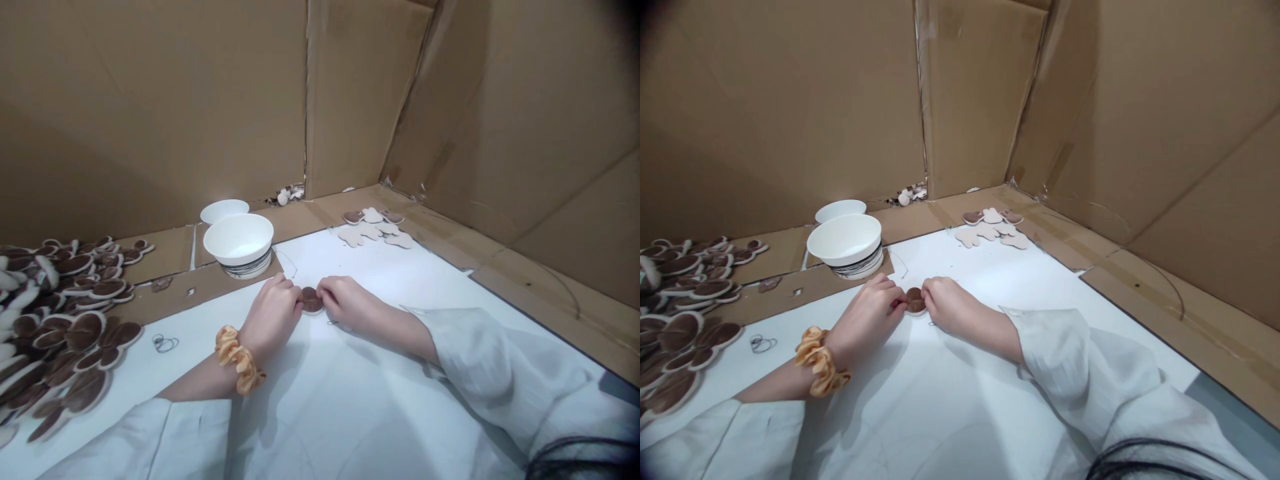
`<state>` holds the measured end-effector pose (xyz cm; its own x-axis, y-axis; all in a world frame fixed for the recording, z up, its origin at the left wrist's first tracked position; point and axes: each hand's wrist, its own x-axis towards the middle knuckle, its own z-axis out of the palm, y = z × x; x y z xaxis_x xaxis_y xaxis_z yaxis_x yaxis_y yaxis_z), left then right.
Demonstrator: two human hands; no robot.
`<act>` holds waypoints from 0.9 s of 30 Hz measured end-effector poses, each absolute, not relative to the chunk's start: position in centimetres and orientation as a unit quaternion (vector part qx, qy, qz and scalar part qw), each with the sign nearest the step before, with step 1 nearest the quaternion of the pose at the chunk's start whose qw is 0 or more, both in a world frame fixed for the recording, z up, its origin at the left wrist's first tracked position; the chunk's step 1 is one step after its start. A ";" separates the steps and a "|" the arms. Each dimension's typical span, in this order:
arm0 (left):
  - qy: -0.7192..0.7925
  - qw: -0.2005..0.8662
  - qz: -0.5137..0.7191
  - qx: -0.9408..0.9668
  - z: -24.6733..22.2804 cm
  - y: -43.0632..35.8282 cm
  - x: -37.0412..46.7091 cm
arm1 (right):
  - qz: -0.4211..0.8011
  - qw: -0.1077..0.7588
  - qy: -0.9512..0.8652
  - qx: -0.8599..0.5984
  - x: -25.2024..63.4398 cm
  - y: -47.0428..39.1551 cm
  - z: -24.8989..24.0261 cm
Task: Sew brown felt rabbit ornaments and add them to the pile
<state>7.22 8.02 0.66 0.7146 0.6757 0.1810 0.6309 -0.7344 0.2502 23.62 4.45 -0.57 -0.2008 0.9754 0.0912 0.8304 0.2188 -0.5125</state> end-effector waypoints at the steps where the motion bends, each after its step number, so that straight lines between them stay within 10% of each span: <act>1: 0.348 0.086 0.134 0.924 0.5 8.2 7.1 | 0.170 0.212 -0.751 -0.601 23.6 4.4 -0.5; 8: 0.295 0.119 0.158 0.935 -0.2 9.1 6.4 | 0.239 0.304 -0.751 -0.535 22.9 4.5 0.6; 27: 0.322 0.082 0.135 0.933 -0.2 8.8 6.3 | 0.188 0.221 -0.809 -0.511 23.4 5.9 -0.5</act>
<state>6.29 8.78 -0.15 0.7559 0.6236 0.1995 0.5791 -0.7789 0.2408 23.39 5.93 -0.49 -0.3804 0.9100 0.1650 0.7434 0.4070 -0.5308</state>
